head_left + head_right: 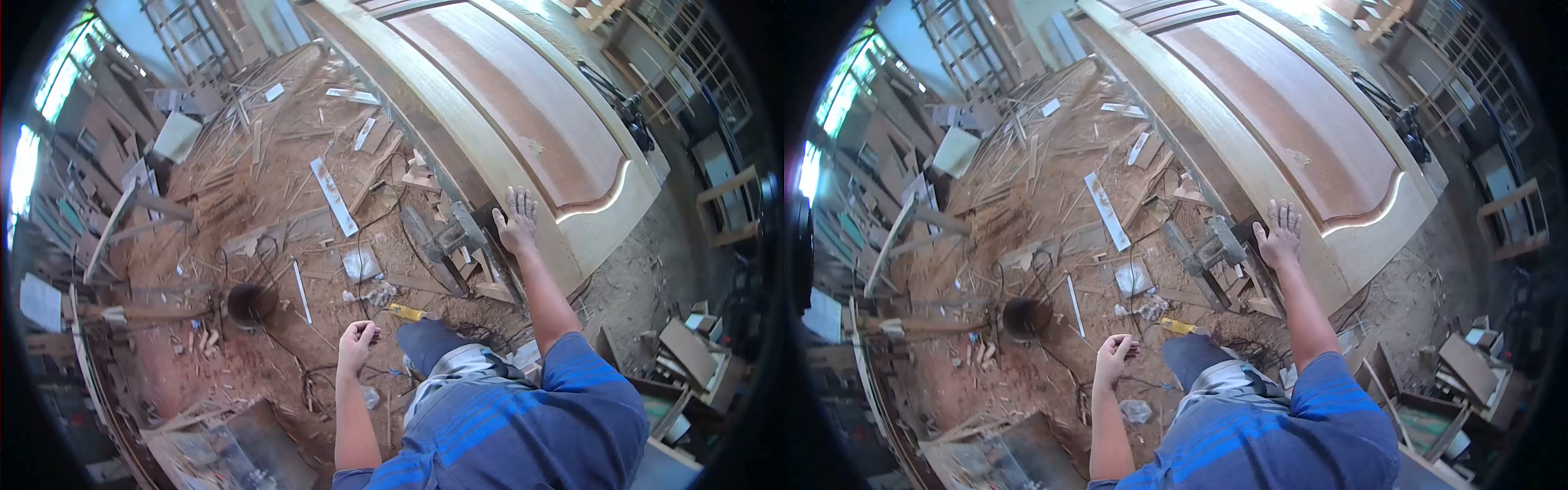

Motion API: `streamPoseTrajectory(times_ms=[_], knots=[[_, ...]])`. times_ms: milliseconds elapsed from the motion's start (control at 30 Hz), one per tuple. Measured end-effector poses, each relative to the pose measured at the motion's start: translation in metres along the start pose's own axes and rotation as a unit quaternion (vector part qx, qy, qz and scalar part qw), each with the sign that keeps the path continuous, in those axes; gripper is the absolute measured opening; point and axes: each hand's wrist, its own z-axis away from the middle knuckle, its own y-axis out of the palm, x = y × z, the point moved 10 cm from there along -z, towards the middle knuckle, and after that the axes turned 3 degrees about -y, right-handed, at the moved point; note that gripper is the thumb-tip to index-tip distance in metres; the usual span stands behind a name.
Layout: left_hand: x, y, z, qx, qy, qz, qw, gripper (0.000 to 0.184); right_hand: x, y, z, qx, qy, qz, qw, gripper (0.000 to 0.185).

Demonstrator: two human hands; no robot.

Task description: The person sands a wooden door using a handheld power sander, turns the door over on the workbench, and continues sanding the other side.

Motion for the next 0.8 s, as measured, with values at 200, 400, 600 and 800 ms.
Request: streamPoseTrajectory(times_ms=[200,400,600,800], knots=[[-0.059,-0.010,-0.063,0.052,0.030,-0.106,0.992,0.025,0.015,0.004,-0.038,-0.029,0.093,0.030,0.995,0.075],[-0.157,-0.005,-0.185,0.134,0.091,-0.219,0.962,0.025,0.022,-0.002,-0.063,-0.086,0.145,0.029,0.985,0.068],[-0.262,0.062,-0.280,0.242,0.164,-0.361,0.885,0.030,0.023,-0.010,-0.063,-0.094,0.163,0.036,0.981,0.066],[-0.304,0.174,-0.286,0.389,0.236,-0.401,0.795,0.027,0.020,-0.002,-0.062,-0.076,0.236,0.005,0.969,0.068]])
